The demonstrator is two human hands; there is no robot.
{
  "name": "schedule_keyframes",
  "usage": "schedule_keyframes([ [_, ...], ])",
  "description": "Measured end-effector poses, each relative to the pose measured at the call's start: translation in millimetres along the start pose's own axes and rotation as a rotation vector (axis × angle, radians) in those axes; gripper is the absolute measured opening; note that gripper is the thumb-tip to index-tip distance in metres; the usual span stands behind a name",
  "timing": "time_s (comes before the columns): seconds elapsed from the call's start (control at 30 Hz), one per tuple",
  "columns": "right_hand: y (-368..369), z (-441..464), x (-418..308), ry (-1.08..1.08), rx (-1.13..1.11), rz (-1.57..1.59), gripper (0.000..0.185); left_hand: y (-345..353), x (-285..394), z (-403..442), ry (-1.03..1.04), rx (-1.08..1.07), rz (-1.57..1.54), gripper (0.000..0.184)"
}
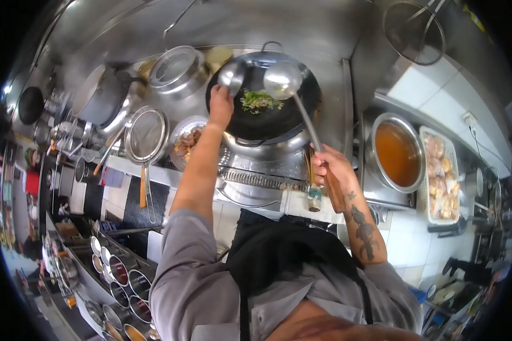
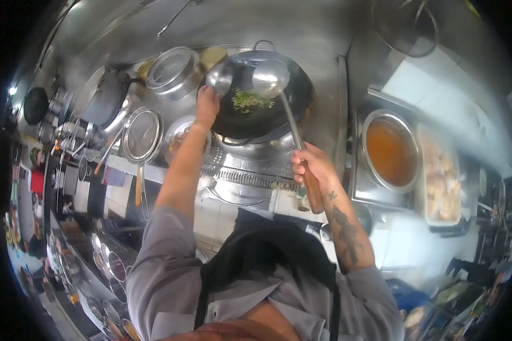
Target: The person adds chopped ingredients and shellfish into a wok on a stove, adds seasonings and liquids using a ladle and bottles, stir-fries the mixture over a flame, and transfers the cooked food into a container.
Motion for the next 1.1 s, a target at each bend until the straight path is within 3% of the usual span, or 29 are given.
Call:
schedule_keyframes([
  [0.03,6,-2,-2,-0.001,-0.013,0.004,0.014,-10,-5,-4,-0.068,0.054,0.075,0.01],
  [0.1,21,-9,2,0.012,-0.012,0.001,0.021,27,31,-23,0.271,-0.146,0.155,0.01],
  [0.13,23,-10,0,0.007,-0.018,-0.023,0.024,8,43,-32,0.218,-0.044,0.053,0.008],
  [0.23,33,-21,-3,-0.059,-0.107,-0.084,0.038,31,-40,-31,-0.343,-0.185,-0.301,0.015],
  [0.27,36,-26,-3,-0.078,-0.155,-0.109,0.044,0,-26,-35,-0.544,-0.141,-0.579,0.023],
  [0.37,29,-32,18,-0.099,-0.267,-0.086,0.049,-17,-46,-57,-0.818,0.029,-1.158,0.014],
  [0.5,34,-39,51,0.004,-0.131,-0.267,0.053,-80,-26,-96,-0.907,-0.013,-1.305,0.026],
  [0.57,50,-39,67,0.022,-0.206,-0.36,0.056,-124,-39,-132,-0.917,0.072,-1.312,0.031],
  [0.63,78,-48,95,0.028,-0.257,-0.316,0.056,-171,-63,-172,-0.916,0.215,-1.384,0.021],
  [0.7,102,-43,130,0.183,-0.46,-0.273,0.056,-239,-81,-213,-0.852,0.433,-1.432,0.016],
  [0.77,126,-45,162,0.319,-0.602,-0.27,0.056,-310,-95,-282,-0.951,0.651,-1.287,0.015],
  [0.93,220,-54,276,0.715,-0.854,-0.368,0.056,-501,-61,-493,-0.841,1.189,-1.027,0.01],
  [1.0,253,-55,318,0.82,-0.915,-0.461,0.056,-571,4,-572,-0.892,1.347,-0.675,0.006],
  [1.03,267,-54,340,0.854,-0.933,-0.548,0.056,-587,35,-626,-0.805,1.546,-0.618,0.007],
  [1.1,299,-63,384,0.915,-0.976,-0.698,0.054,-616,95,-733,-0.952,1.654,-0.31,0.009],
])
Point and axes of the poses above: each hand's wrist, its own z-axis towards the middle knuckle, its own y-axis out of the palm, x = y × z, the point moved 10 cm from there along z, towards the middle knuckle, and after that the axes turned 9 degrees about z, right-handed, at the moved point
